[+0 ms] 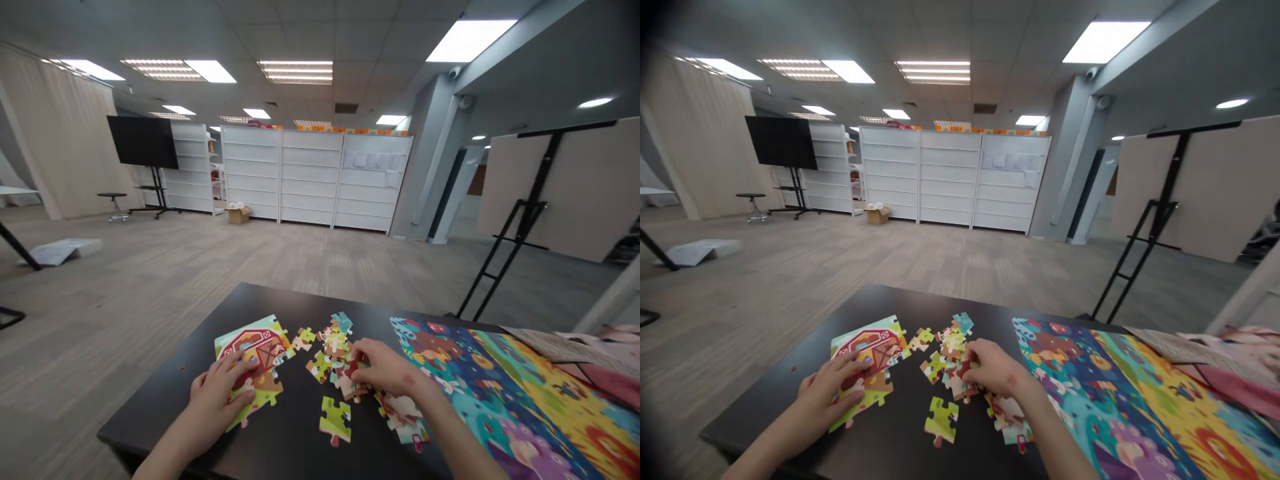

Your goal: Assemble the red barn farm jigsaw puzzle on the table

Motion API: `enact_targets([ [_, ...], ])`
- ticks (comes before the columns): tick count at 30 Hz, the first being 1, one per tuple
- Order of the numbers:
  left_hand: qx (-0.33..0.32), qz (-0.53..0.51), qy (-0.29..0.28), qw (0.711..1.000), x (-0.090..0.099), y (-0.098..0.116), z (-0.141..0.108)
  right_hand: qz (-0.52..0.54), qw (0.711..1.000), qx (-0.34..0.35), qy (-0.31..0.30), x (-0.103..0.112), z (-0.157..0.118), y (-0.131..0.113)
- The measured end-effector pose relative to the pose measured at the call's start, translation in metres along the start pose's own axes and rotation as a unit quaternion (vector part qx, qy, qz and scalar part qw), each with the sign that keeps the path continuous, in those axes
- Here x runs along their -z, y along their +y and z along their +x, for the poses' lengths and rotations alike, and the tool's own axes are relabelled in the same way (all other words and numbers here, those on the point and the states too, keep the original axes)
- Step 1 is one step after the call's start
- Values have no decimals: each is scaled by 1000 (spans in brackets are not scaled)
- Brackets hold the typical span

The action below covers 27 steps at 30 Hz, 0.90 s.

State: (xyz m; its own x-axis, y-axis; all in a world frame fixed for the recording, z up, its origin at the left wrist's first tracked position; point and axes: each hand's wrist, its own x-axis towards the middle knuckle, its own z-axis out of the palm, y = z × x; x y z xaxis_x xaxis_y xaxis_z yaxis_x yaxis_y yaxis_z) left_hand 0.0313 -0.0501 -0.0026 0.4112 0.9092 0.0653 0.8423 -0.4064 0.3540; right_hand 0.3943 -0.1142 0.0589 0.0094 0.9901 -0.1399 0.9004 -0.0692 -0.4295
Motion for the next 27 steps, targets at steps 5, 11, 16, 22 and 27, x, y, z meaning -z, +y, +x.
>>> enact_targets([
  [5, -12, -5, -9, 1000, -1, -3, 2, -23, 994, -59, 89, 15, -18, 18],
  [11, 6, 4, -27, 1000, -2, 0, 2, 26, 993, -64, 92, -5, -91, 36],
  [16, 9, -13, -15, 1000, -1, 2, 0, 139, 972, -78, 174, -14, -98, 62],
  [22, -8, -24, 7, 1000, -3, -3, 0, 320, 909, -78, 254, -8, -62, 83],
  [27, -8, -28, 9, 1000, -3, -2, 1, 186, 946, -41, 263, 4, -38, 77],
])
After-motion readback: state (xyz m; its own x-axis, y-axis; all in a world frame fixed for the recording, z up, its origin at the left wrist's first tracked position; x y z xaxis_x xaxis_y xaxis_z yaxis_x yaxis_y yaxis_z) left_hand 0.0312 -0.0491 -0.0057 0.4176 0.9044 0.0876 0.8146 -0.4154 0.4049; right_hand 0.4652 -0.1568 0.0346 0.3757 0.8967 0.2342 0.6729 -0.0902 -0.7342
